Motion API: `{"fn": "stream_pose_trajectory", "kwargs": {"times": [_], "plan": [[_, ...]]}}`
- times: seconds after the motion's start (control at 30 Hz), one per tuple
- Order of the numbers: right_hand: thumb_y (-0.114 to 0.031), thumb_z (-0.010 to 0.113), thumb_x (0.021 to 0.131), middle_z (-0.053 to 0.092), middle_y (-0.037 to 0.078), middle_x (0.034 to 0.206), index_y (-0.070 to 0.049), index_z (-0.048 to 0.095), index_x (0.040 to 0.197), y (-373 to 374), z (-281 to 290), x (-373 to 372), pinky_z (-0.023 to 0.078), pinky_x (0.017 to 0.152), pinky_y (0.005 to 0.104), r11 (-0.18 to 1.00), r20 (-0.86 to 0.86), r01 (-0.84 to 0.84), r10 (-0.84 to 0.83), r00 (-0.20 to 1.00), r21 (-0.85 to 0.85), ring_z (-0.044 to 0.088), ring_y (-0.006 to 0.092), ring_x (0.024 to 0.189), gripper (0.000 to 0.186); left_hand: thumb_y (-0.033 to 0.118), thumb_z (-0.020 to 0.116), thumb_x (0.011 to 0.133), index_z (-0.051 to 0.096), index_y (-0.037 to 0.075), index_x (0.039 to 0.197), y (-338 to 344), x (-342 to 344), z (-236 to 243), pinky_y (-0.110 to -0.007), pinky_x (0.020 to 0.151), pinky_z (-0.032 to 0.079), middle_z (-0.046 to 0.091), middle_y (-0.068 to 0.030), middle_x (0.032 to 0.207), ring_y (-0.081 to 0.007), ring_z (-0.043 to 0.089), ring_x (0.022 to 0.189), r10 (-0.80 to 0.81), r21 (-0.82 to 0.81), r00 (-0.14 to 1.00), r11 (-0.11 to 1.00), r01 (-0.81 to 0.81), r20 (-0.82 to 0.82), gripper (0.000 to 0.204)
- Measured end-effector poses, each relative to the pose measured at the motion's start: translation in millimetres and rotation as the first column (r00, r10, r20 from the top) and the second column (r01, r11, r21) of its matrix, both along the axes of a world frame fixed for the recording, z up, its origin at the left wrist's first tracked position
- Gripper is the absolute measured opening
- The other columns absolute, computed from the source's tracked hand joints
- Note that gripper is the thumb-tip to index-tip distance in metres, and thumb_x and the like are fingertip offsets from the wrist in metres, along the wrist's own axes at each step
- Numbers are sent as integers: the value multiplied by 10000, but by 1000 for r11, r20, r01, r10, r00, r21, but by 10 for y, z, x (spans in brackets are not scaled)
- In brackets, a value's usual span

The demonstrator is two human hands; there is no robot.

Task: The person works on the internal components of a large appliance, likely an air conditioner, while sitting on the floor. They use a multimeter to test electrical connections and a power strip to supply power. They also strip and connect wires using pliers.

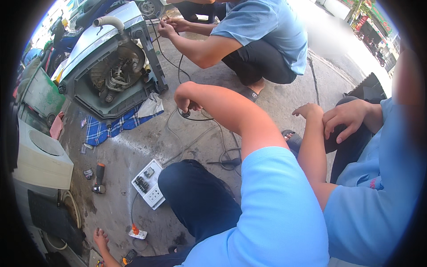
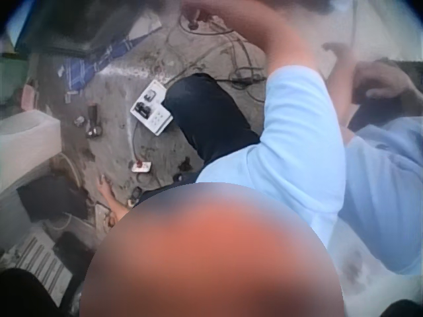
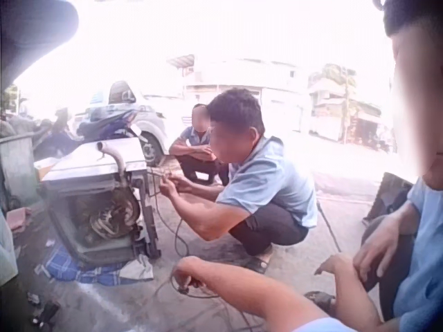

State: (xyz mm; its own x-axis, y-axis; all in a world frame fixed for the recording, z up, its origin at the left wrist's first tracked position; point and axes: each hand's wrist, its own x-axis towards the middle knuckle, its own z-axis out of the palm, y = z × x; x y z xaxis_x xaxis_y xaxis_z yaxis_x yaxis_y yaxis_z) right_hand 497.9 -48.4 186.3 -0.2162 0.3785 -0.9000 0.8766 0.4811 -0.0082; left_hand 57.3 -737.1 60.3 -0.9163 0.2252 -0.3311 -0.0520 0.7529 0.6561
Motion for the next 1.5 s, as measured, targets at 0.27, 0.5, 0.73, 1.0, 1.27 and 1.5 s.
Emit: {"fn": "stream_pose_trajectory", "kwargs": {"times": [0.27,0.5,0.73,1.0,1.27,1.5], "plan": [[-424,506,975,638,241,1148,68,539,1239,136,-139,69,542,866,431,972,-246,-46,104,964,230,666,321,984,559,255,601,947,466,112,1433,-256,-14,184,-242,482,400,617,-22,986,-99,553,680,131,-77,991,989,-128,35,524],[-542,546,935,553,246,1325,-1,472,1372,-31,77,41,417,1044,447,933,-689,10,260,676,361,524,382,1248,699,270,637,944,429,55,1445,-317,-150,304,-269,563,435,635,-123,1144,-120,535,727,-42,-123,999,992,40,-14,584],[-509,561,939,610,214,1265,-43,570,1303,-580,716,267,447,994,442,922,-515,-255,376,770,292,563,365,1203,591,205,613,964,497,46,1405,675,600,1247,-306,857,474,629,-166,1149,-177,594,983,-457,-245,880,875,418,-132,484],[-464,591,951,683,203,1113,-30,605,1269,-558,786,465,518,909,397,828,-706,151,348,617,540,660,313,1058,539,199,602,970,450,68,1455,647,1496,1512,-308,908,457,611,-127,1159,-158,564,988,-348,-113,937,931,348,19,525],[-445,531,980,677,147,926,13,647,1101,-810,961,485,478,801,332,861,-751,336,77,655,381,617,219,877,488,282,634,948,456,20,1431,-148,1478,1186,-229,639,451,601,-27,933,-82,560,767,-137,-304,931,920,246,339,577],[-466,587,917,652,237,1190,-4,637,1216,-982,-381,707,494,954,440,803,-583,424,-120,803,418,618,364,1144,553,309,627,954,459,38,1430,-326,1454,1070,-210,632,449,595,-10,925,-72,557,760,-93,-245,922,950,195,375,573]]}}
